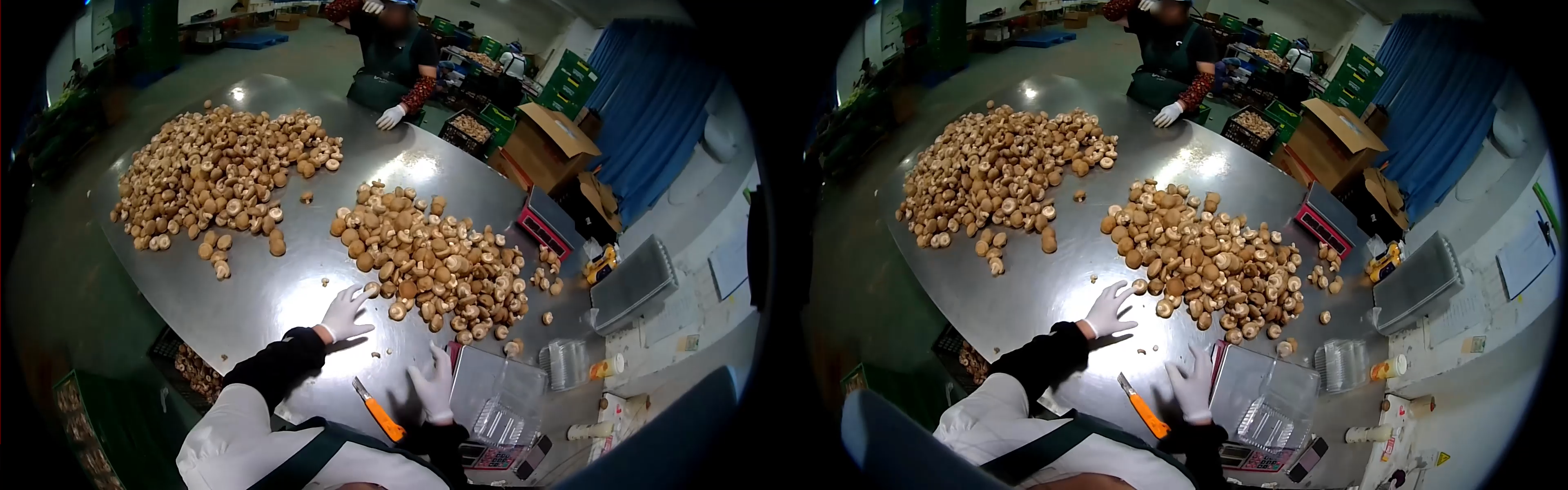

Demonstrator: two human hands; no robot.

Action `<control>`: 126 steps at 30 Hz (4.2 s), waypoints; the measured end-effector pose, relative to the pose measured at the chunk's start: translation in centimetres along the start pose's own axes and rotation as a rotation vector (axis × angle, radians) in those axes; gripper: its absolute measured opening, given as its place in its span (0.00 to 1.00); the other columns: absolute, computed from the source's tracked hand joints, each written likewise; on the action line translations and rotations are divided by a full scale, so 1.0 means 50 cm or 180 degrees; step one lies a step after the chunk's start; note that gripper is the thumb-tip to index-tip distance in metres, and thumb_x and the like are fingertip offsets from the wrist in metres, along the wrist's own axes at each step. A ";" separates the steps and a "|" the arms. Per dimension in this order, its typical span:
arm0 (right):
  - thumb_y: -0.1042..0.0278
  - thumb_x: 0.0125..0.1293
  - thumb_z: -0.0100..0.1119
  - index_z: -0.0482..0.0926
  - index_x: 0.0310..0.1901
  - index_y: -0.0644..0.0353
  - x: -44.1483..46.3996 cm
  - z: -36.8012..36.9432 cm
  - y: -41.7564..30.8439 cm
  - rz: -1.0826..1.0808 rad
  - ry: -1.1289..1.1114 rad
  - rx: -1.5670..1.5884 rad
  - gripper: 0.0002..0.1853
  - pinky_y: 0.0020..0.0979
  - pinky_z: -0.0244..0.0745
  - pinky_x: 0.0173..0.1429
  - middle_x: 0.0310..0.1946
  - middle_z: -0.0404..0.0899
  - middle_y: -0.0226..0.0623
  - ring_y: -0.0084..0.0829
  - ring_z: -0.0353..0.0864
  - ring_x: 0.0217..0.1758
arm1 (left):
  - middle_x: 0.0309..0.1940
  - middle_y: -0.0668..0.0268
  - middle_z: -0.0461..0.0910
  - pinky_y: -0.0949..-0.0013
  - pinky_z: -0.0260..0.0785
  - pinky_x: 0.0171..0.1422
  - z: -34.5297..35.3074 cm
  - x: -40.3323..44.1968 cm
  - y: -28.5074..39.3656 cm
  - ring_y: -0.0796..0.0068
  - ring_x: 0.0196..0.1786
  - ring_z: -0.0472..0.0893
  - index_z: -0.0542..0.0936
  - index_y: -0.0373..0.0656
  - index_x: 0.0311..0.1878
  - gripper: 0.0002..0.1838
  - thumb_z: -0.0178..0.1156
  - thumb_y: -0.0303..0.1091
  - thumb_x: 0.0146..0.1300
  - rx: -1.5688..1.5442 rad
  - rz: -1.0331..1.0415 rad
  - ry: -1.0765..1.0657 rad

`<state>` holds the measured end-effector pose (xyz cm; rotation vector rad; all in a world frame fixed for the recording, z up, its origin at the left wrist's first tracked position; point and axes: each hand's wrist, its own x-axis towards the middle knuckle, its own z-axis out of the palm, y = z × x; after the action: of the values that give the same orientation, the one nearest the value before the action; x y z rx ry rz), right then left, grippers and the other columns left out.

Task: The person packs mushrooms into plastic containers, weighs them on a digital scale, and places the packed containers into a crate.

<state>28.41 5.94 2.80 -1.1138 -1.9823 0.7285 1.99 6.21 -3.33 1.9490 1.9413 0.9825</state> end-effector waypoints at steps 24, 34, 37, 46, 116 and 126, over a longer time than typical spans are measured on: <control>0.49 0.33 0.76 0.53 0.67 0.52 0.187 0.210 0.139 0.0053 -0.0256 -0.0985 0.57 0.44 0.71 0.54 0.63 0.51 0.56 0.56 0.67 0.56 | 0.60 0.55 0.61 0.61 0.68 0.56 0.055 0.190 -0.074 0.53 0.55 0.71 0.60 0.55 0.67 0.50 0.70 0.56 0.38 -0.0240 0.0978 -0.0806; 0.61 0.36 0.75 0.61 0.61 0.53 0.178 0.204 0.114 0.0153 -0.0534 -0.0163 0.47 0.38 0.66 0.59 0.52 0.62 0.45 0.45 0.66 0.57 | 0.54 0.54 0.65 0.63 0.64 0.61 0.070 0.140 -0.086 0.55 0.58 0.69 0.65 0.47 0.61 0.40 0.71 0.37 0.41 -0.1721 0.0691 -0.1479; 0.63 0.40 0.74 0.60 0.62 0.57 0.160 0.212 0.109 0.0235 -0.0480 0.0579 0.45 0.34 0.65 0.61 0.55 0.62 0.43 0.39 0.66 0.60 | 0.55 0.59 0.68 0.66 0.63 0.63 0.069 0.107 -0.085 0.65 0.58 0.70 0.64 0.44 0.62 0.40 0.71 0.33 0.44 -0.2600 0.0219 -0.1690; 0.68 0.48 0.69 0.58 0.63 0.56 0.096 0.080 -0.027 0.0238 -0.0004 0.1555 0.41 0.29 0.72 0.54 0.58 0.62 0.40 0.32 0.68 0.58 | 0.56 0.62 0.69 0.68 0.60 0.65 -0.038 0.097 0.084 0.71 0.59 0.70 0.62 0.38 0.62 0.42 0.73 0.29 0.43 -0.3459 -0.0004 -0.1869; 0.73 0.59 0.53 0.76 0.48 0.71 -0.581 -0.656 0.542 0.3149 0.2611 0.0007 0.16 0.23 0.71 0.45 0.37 0.80 0.40 0.24 0.77 0.38 | 0.57 0.52 0.63 0.61 0.56 0.66 0.146 -0.038 0.587 0.55 0.63 0.63 0.70 0.41 0.56 0.28 0.61 0.25 0.47 -0.1023 0.0532 0.0031; 0.76 0.55 0.57 0.69 0.55 0.73 -0.602 -0.644 0.563 0.3137 0.2426 0.0641 0.24 0.25 0.71 0.50 0.43 0.78 0.45 0.27 0.77 0.44 | 0.59 0.54 0.63 0.60 0.53 0.67 0.144 -0.041 0.586 0.57 0.63 0.64 0.70 0.40 0.55 0.26 0.61 0.26 0.50 -0.0976 0.0374 0.0057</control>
<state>78.20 -3.67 -9.92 -1.8819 -0.6473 0.7720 29.97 3.36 7.84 1.8975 1.5866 1.2487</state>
